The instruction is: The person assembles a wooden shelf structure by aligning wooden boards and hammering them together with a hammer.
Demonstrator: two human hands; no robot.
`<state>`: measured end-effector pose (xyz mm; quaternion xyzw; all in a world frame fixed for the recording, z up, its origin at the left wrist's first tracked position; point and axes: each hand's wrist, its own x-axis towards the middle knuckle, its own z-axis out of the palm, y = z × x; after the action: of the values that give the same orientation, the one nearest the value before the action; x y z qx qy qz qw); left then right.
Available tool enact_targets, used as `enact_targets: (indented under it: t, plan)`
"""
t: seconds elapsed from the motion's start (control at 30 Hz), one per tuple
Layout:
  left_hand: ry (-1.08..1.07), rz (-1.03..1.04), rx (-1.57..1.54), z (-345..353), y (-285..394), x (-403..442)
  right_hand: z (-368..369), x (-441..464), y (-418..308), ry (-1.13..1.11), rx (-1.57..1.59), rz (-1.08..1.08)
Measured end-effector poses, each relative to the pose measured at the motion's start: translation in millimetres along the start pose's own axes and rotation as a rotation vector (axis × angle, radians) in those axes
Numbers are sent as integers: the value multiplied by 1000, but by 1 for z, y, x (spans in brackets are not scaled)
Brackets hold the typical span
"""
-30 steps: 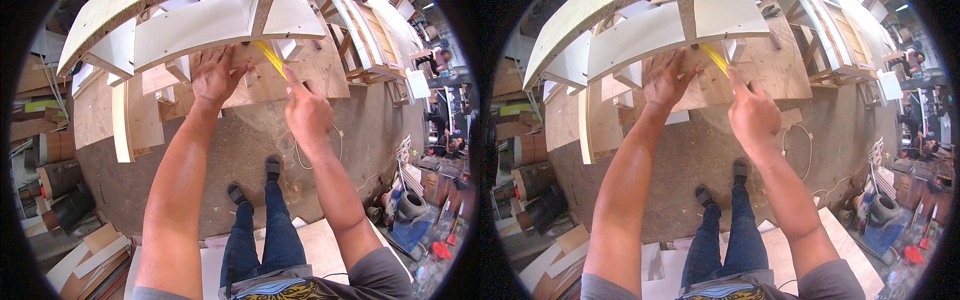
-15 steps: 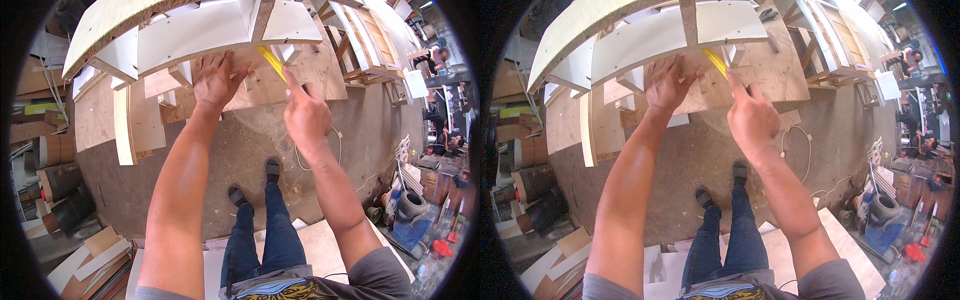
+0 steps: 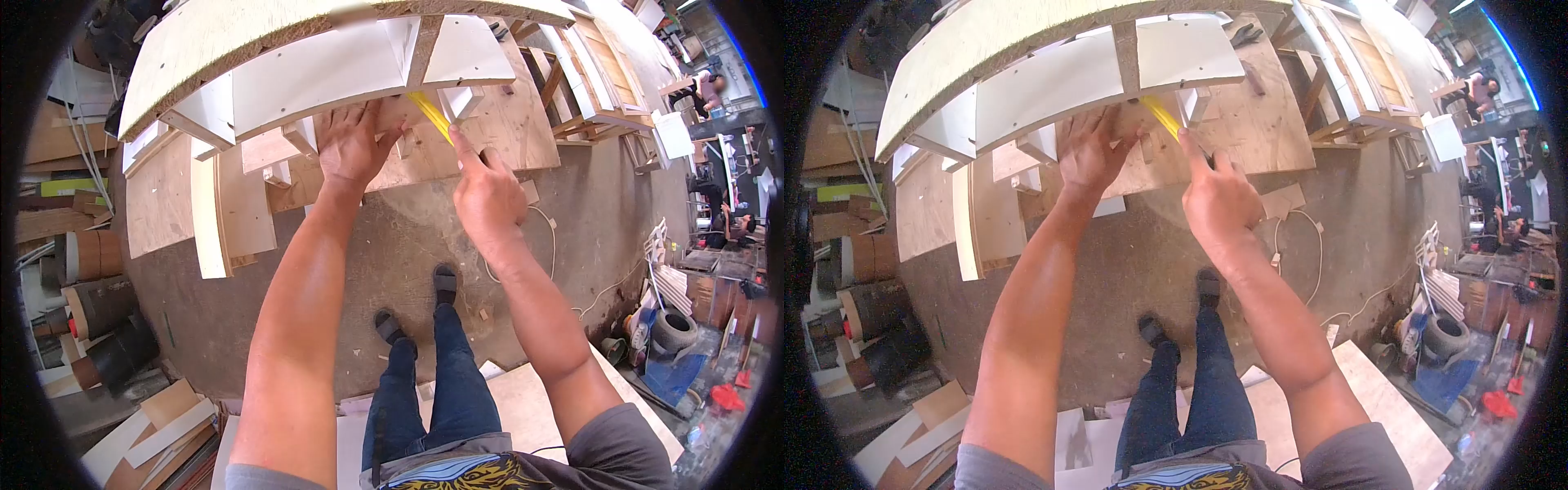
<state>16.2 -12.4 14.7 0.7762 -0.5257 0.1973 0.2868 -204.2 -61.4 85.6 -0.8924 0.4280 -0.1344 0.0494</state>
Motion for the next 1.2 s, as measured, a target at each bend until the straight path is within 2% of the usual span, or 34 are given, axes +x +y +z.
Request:
enact_targets:
  t: [0.07,0.17,0.27,0.37,0.4,0.5,0.6,0.77,0.83,0.87,1.03,1.1,1.2]
  plan:
    - [8,2,-11,-1,1,-1,-5,0,-5,-70,28,51]
    - [-183,-110,-46,3,-2,-2,-12,-3,-4,-94,123,113]
    - [-257,-124,-39,-10,5,1,-20,-16,7,-94,333,120]
    - [-344,-173,-173,-19,10,3,-29,-35,14,-130,516,157]
    - [-321,-209,-230,-33,21,3,-42,-39,12,-213,513,211]
    - [-163,-111,-233,-43,43,-16,-41,-66,32,-182,624,149]
    - [-443,-449,-578,-82,87,-13,-57,-98,54,-199,675,129]
    - [-449,-453,-737,-59,132,-22,-57,-124,120,-218,622,228]
    - [-455,-486,-748,-46,141,-18,-54,-113,143,-222,552,277]
    - [-461,-506,-740,-34,143,-17,-46,-103,158,-154,553,216]
    - [-474,-633,-663,12,127,-21,-6,-4,209,-211,413,251]
    - [-511,-781,-637,7,121,-23,4,31,219,-259,376,288]
    - [-407,-926,-678,11,90,-55,26,82,234,-313,334,290]
